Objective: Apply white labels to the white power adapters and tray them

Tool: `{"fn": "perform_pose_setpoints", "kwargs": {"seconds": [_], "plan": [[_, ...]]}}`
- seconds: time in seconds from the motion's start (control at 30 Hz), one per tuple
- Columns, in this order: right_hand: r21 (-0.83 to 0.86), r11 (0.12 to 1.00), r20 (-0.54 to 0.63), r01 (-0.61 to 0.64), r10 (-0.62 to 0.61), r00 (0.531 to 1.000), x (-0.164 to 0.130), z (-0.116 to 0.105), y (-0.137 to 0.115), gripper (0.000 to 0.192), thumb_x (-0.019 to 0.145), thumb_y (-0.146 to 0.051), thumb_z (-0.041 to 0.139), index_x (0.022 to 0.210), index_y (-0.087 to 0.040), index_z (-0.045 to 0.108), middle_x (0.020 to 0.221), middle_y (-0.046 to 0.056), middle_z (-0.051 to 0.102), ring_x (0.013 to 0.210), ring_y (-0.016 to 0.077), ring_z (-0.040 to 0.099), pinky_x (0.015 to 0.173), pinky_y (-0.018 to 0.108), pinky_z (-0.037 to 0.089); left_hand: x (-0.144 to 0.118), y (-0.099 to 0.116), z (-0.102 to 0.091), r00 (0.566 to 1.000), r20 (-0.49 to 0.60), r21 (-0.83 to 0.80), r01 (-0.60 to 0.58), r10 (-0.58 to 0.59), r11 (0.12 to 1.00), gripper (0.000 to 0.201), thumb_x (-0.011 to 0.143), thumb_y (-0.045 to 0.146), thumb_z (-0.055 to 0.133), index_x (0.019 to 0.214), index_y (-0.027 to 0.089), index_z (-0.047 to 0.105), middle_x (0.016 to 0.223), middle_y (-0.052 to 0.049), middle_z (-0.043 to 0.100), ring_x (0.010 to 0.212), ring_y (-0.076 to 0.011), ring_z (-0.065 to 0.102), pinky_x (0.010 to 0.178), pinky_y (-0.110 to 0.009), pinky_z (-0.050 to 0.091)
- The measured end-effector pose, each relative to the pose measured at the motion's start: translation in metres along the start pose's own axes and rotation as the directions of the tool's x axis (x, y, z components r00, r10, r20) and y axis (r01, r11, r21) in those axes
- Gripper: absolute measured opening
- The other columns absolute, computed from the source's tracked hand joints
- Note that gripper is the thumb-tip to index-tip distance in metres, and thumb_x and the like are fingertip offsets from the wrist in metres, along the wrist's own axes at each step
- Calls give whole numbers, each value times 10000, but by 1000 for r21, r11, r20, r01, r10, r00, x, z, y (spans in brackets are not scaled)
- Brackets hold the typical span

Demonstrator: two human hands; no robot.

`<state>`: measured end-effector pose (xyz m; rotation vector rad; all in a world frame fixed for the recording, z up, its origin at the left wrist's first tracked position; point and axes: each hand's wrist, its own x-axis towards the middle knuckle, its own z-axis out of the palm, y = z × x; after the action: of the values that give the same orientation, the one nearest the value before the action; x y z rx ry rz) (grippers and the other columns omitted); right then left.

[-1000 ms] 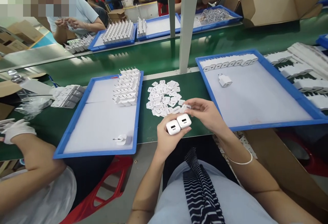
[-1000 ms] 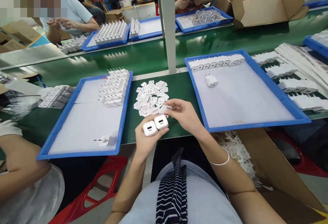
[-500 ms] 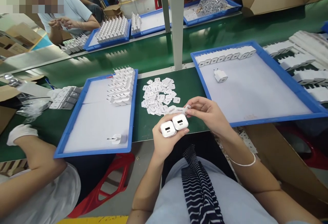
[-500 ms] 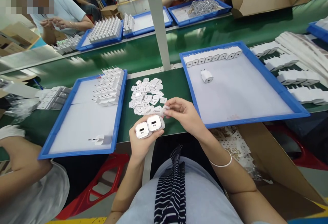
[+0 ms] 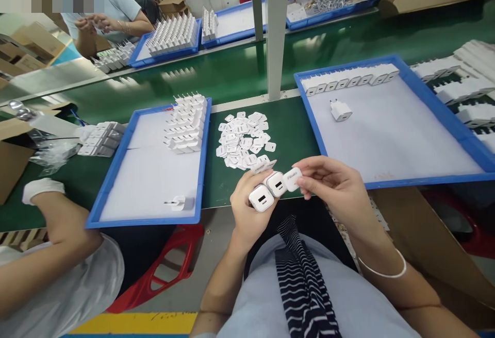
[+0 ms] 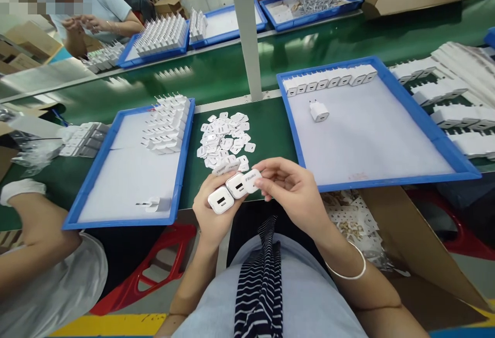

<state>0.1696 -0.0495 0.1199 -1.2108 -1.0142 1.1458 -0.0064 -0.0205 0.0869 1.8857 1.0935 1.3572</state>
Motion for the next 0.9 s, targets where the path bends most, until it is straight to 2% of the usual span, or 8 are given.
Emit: {"fn": "perform_pose_setpoints", "kwargs": {"seconds": [0.13, 0.3, 0.57, 0.63, 0.77, 0.9], "plan": [[23, 1000, 56, -15, 14, 998, -8, 10, 0, 93, 833, -265, 779, 915, -254, 736, 642, -19, 613, 495, 119, 536, 423, 265, 483, -1, 1, -3, 999, 0, 40, -45, 46, 998, 342, 779, 161, 793, 1110, 220, 727, 1109, -68, 762, 1043, -241, 720, 907, -392, 594], [25, 999, 64, 25, -26, 998, -7, 18, 0, 75, 857, -258, 748, 922, -252, 710, 649, -25, 589, 514, 116, 523, 448, 266, 456, -1, 3, -4, 998, 12, 51, -68, 67, 996, 338, 787, 143, 782, 1112, 216, 721, 1102, -65, 766, 1045, -238, 723, 896, -380, 602], [-17, 999, 63, 27, -26, 998, -6, 22, -1, 91, 869, -300, 734, 901, -238, 675, 661, -28, 562, 541, 116, 498, 474, 271, 419, -3, 1, -7, 995, 21, 50, -96, 95, 994, 369, 780, 119, 790, 1126, 219, 713, 1105, -54, 763, 1050, -221, 718, 911, -359, 599], [12, 1000, 62, 2, -3, 998, -7, 23, -2, 131, 854, -294, 752, 906, -239, 646, 650, -40, 557, 525, 105, 485, 469, 261, 407, -4, 0, -7, 994, 25, 63, -111, 109, 992, 369, 780, 114, 788, 1128, 211, 710, 1116, -59, 761, 1066, -219, 716, 929, -356, 597], [132, 986, 76, -100, 91, 993, -7, 22, -3, 364, 764, -260, 845, 943, -249, 528, 618, -83, 564, 497, 86, 477, 454, 223, 388, -4, -1, -9, 987, 35, 100, -161, 159, 982, 347, 792, 127, 782, 1124, 193, 708, 1138, -77, 756, 1094, -232, 715, 945, -376, 605], [181, 965, 143, -189, 165, 976, -5, 19, -2, 427, 743, -223, 854, 932, -240, 471, 616, -100, 574, 486, 67, 488, 432, 184, 362, -5, -2, -11, 981, 42, 118, -194, 191, 974, 310, 817, 137, 759, 1120, 180, 707, 1151, -92, 750, 1086, -230, 723, 940, -377, 614]]}}
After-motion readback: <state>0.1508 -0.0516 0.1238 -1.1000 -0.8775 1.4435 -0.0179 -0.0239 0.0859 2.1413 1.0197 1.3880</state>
